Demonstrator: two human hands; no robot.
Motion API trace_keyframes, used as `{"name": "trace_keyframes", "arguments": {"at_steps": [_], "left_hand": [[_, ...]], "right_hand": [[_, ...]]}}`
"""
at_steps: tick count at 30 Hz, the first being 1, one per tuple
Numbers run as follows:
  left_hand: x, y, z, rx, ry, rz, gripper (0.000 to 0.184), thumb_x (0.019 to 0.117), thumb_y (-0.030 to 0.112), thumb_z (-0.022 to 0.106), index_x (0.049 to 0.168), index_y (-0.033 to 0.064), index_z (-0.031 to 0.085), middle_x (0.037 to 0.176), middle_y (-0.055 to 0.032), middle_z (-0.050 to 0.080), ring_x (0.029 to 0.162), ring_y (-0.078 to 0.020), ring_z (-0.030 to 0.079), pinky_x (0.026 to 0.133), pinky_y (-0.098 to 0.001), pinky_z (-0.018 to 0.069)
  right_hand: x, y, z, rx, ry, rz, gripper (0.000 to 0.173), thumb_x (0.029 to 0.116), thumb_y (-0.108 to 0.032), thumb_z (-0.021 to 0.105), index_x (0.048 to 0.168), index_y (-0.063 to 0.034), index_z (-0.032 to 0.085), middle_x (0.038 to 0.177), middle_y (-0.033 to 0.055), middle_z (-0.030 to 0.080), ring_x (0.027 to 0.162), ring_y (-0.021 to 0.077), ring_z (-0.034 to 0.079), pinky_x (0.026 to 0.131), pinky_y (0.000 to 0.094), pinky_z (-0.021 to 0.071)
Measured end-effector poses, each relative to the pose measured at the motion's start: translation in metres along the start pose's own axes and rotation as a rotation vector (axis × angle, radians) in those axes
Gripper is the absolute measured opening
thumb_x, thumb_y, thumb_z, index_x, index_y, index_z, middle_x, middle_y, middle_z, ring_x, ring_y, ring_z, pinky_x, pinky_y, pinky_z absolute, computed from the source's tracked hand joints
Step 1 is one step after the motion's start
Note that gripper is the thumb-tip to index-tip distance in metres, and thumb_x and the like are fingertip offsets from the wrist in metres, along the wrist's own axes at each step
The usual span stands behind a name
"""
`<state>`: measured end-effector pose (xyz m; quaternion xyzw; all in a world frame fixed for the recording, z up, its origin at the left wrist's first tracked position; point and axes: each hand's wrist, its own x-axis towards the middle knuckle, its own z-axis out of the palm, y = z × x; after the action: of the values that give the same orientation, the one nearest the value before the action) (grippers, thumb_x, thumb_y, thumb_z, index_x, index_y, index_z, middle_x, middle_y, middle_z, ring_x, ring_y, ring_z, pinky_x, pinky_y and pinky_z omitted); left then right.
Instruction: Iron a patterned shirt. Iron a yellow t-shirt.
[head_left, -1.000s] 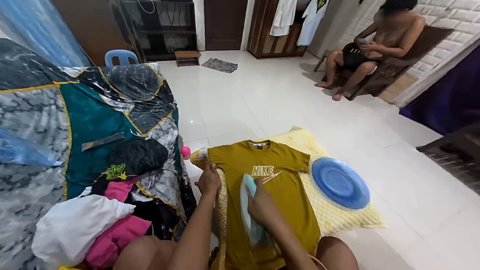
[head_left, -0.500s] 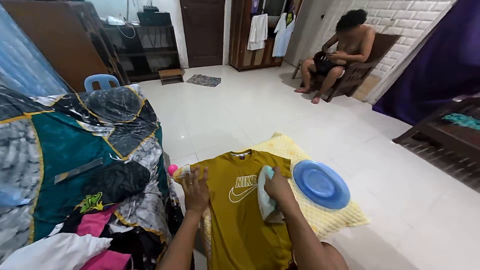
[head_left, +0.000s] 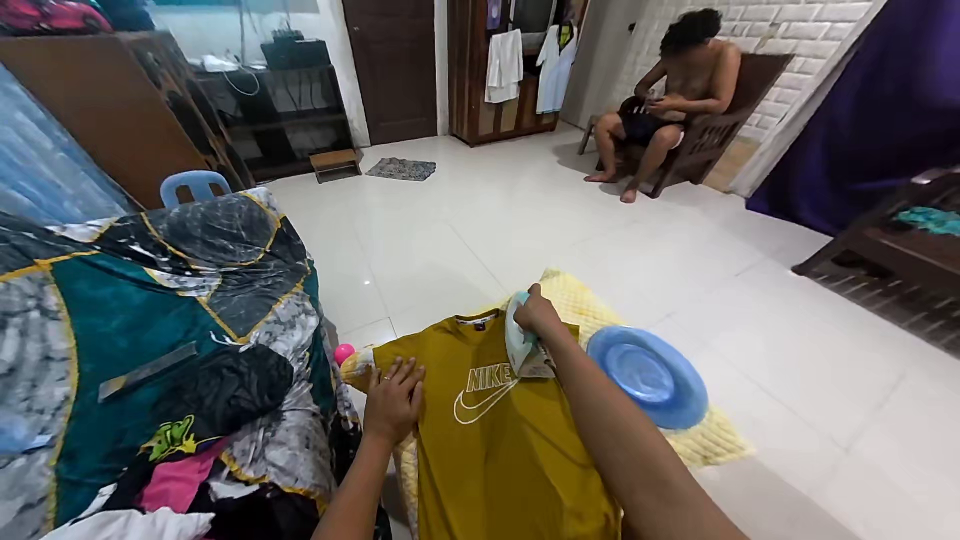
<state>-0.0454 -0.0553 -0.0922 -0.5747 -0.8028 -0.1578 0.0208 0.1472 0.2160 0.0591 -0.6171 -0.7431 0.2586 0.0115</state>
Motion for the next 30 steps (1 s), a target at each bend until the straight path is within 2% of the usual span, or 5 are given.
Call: {"name": "trace_keyframes", "arguments": {"at_steps": [10,17,24,27,30], "left_hand": [[-0.002,0.006,-0.004,0.054,-0.076,-0.009,0.050,0.1046,0.041,0.032,0.147,0.0355,0.057,0.159,0.0080,0.048,0.151,-0.0230,0.039,0.118,-0.0637,0.0292],[-0.002,0.016,-0.013,0.034,-0.170,-0.080,0.049,0.1077,0.040,0.030,0.153,0.0366,0.049,0.164,0.0088,0.040,0.154,-0.0248,0.032,0.116,-0.0657,0.0315],[0.006,0.025,-0.025,-0.077,-0.291,-0.152,0.048,0.1078,0.035,0.037,0.154,0.0273,0.049,0.167,0.0036,0.036,0.156,-0.0290,0.026,0.117,-0.0688,0.0276],[0.007,0.017,-0.031,-0.252,-0.370,-0.180,0.059,0.1018,0.053,0.050,0.155,0.0266,0.047,0.169,0.0029,0.030,0.159,-0.0283,0.017,0.121,-0.0634,0.0258],[0.000,0.016,-0.040,-0.231,-0.420,-0.172,0.077,0.0951,0.069,0.052,0.160,0.0296,0.038,0.172,0.0016,0.021,0.159,-0.0322,0.012,0.119,-0.0680,0.0252]], "right_hand": [[-0.046,0.010,0.007,-0.093,-0.012,0.029,0.087,0.0843,-0.018,0.068,0.157,-0.0064,0.021,0.120,0.0228,0.067,0.110,0.0365,0.070,0.089,0.0553,0.0578],[-0.121,0.039,0.018,-0.085,-0.059,0.039,0.091,0.0824,-0.016,0.070,0.159,-0.0104,0.021,0.117,0.0244,0.067,0.107,0.0407,0.070,0.086,0.0604,0.0577],[-0.239,0.095,0.037,-0.040,-0.108,0.061,0.068,0.0968,-0.026,0.062,0.157,-0.0170,0.031,0.107,0.0207,0.071,0.096,0.0386,0.073,0.083,0.0601,0.0588],[-0.283,0.116,0.043,-0.044,-0.128,0.058,0.063,0.1001,-0.028,0.059,0.156,-0.0180,0.034,0.106,0.0194,0.072,0.095,0.0381,0.073,0.084,0.0588,0.0590],[-0.302,0.126,0.051,-0.051,-0.125,0.052,0.062,0.1008,-0.029,0.058,0.156,-0.0178,0.033,0.103,0.0182,0.073,0.092,0.0369,0.074,0.082,0.0572,0.0599]]}}
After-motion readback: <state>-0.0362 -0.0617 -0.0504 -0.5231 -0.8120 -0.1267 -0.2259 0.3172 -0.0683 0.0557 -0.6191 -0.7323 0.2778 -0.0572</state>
